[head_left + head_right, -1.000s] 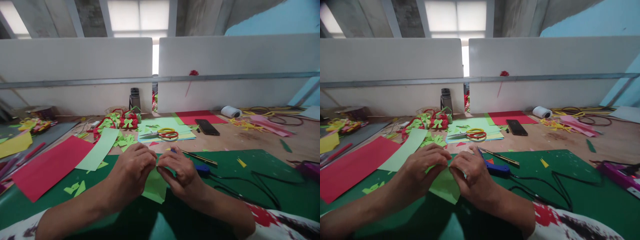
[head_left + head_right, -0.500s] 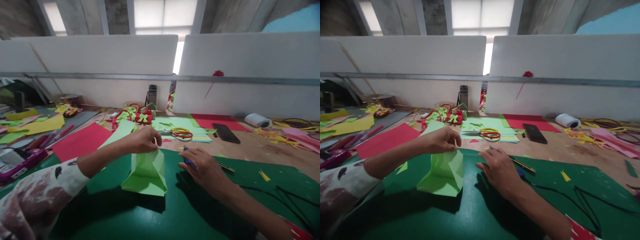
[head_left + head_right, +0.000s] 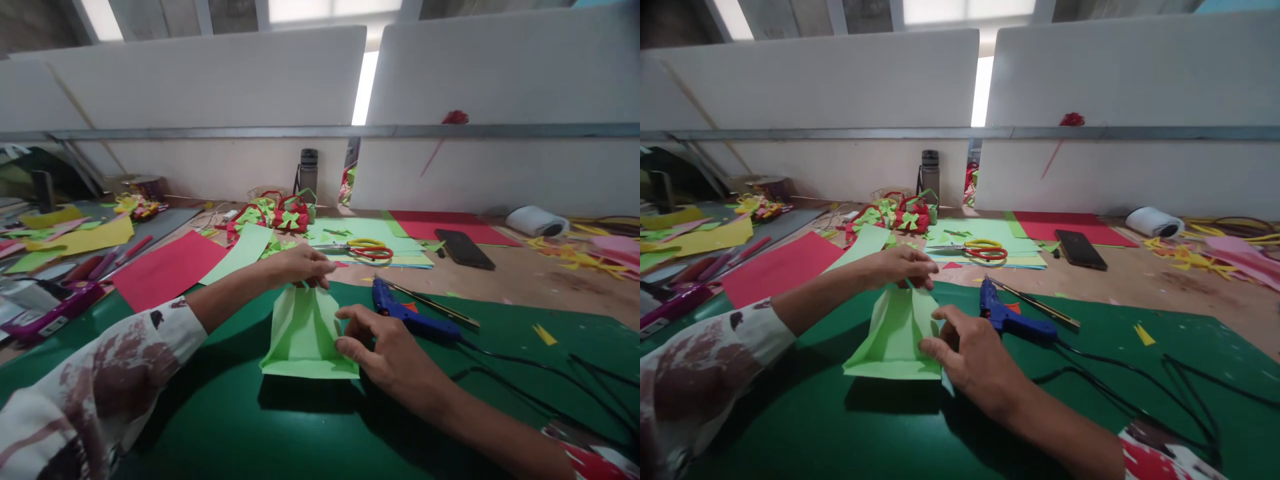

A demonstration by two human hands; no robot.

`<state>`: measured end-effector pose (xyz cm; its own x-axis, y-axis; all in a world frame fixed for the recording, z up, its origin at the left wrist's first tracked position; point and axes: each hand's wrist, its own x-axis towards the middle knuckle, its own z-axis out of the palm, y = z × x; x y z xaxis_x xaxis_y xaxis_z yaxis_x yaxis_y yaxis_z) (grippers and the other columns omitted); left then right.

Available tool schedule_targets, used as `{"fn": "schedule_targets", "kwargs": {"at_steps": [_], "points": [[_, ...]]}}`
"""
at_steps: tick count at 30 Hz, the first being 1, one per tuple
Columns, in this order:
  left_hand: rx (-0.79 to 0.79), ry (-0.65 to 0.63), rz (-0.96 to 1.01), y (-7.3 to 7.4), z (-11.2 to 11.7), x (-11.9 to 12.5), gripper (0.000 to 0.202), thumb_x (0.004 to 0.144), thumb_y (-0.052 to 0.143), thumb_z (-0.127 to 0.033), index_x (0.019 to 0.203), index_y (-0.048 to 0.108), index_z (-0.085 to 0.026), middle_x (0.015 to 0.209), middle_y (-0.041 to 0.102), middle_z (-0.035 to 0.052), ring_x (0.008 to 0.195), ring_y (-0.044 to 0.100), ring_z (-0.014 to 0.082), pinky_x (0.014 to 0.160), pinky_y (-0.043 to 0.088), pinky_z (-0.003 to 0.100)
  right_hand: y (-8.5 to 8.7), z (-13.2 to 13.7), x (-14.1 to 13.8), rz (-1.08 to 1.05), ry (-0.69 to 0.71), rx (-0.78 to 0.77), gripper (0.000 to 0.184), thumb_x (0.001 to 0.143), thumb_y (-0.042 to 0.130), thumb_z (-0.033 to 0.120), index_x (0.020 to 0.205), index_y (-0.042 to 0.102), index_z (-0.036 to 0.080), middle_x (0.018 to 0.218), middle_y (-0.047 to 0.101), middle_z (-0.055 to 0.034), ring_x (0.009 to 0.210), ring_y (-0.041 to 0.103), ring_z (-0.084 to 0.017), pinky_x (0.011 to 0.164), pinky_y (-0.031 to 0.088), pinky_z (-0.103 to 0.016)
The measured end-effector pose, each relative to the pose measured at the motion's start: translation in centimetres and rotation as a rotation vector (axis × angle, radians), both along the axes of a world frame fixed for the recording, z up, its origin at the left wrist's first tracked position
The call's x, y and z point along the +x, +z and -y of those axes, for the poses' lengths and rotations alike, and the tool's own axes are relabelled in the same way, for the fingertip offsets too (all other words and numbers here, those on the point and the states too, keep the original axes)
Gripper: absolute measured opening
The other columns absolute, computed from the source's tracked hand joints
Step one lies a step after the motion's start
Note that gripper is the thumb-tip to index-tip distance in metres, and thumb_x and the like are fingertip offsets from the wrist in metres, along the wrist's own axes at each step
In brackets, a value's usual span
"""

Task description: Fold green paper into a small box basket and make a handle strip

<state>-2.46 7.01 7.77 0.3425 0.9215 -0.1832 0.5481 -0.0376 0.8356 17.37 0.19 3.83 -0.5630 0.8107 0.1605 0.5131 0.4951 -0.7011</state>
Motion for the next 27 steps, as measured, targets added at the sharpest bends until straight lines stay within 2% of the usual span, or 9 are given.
{"fn": "schedule_targets", "kwargs": {"at_steps": [3,5,8,13,17,20,23,25,27], "points": [[0.003,0.13,0.083,0.0,0.9,-2.1,0.041,0.082,0.048,-0.047,0.103,0.057,-0.013,0.1,0.066,0.0107,0.074,0.061,0.0138,0.059,0.043,0.022,-0.2,-0.3,0.2,-0.013,0.009,-0.026,0.023,0.086,0.051,0.036,0.1,0.058,0.019,0.066,0.059,0.0018,0.059,0.052,-0.013,0.056,0.04,-0.025],[0.002,0.185,0.104,-0.3,1.9,-3.8,0.041,0.081,0.051,-0.046,0.104,0.056,-0.013,0.103,0.065,0.011,0.077,0.061,0.0137,0.062,0.044,0.023,-0.4,-0.5,0.4,-0.003,0.007,-0.041,0.025,0.087,0.049,0.038,0.1,0.058,0.019,0.066,0.058,0.0018,0.059,0.051,-0.013,0.056,0.04,-0.025],[-0.052,0.226,0.087,-1.4,3.7,-5.7,0.041,0.08,0.053,-0.041,0.109,0.052,-0.011,0.098,0.066,0.0126,0.07,0.061,0.0134,0.057,0.044,0.023,-0.7,-0.6,0.6,0.014,0.009,-0.062,0.024,0.088,0.047,0.039,0.098,0.058,0.02,0.065,0.056,0.0021,0.058,0.05,-0.013,0.054,0.039,-0.025],[-0.071,0.191,0.065,-3.4,5.1,-6.0,0.04,0.081,0.05,-0.036,0.111,0.05,-0.009,0.096,0.068,0.0131,0.067,0.062,0.0137,0.052,0.042,0.022,-1.1,-0.8,0.6,0.036,0.025,-0.074,0.023,0.089,0.047,0.04,0.098,0.058,0.021,0.065,0.055,0.0029,0.057,0.047,-0.013,0.053,0.037,-0.025],[0.092,0.177,0.019,-4.3,4.9,-5.5,0.035,0.078,0.055,-0.031,0.106,0.055,-0.01,0.088,0.068,0.0083,0.07,0.06,0.0156,0.061,0.045,0.027,-0.9,-0.8,0.7,0.059,0.075,-0.021,0.021,0.092,0.043,0.033,0.091,0.06,0.021,0.073,0.059,0.0012,0.064,0.051,-0.013,0.059,0.038,-0.024],[0.227,0.133,-0.012,-4.8,4.9,-5.3,0.025,0.079,0.054,-0.028,0.097,0.061,-0.012,0.088,0.066,0.0057,0.078,0.06,0.0174,0.07,0.046,0.029,-0.5,-0.6,0.6,0.092,0.122,0.032,0.026,0.095,0.038,0.028,0.083,0.06,0.02,0.071,0.058,0.0014,0.064,0.051,-0.011,0.06,0.039,-0.024],[0.307,0.041,-0.03,-5.4,5.0,-5.2,0.02,0.084,0.051,-0.026,0.093,0.063,-0.014,0.086,0.066,0.0043,0.077,0.06,0.0165,0.069,0.045,0.027,-0.3,-0.7,1.1,0.139,0.137,0.121,0.023,0.094,0.04,0.024,0.087,0.06,0.019,0.075,0.061,0.0004,0.067,0.055,-0.012,0.062,0.041,-0.023],[0.343,-0.017,-0.04,-5.7,5.1,-5.2,0.019,0.086,0.05,-0.025,0.091,0.065,-0.016,0.084,0.066,0.0038,0.075,0.059,0.0155,0.068,0.044,0.025,-0.3,-1.2,2.1,0.181,0.122,0.259,0.02,0.092,0.042,0.024,0.093,0.061,0.018,0.08,0.063,-0.0023,0.071,0.059,-0.014,0.065,0.044,-0.025],[0.417,-0.083,-0.057,-6.1,5.2,-5.2,0.018,0.087,0.05,-0.024,0.088,0.066,-0.016,0.084,0.065,0.0048,0.077,0.06,0.0155,0.069,0.044,0.024,-0.3,-2.0,3.8,0.261,0.071,0.483,0.022,0.091,0.042,0.026,0.098,0.061,0.017,0.085,0.065,-0.0068,0.077,0.061,-0.019,0.067,0.047,-0.03]]}}
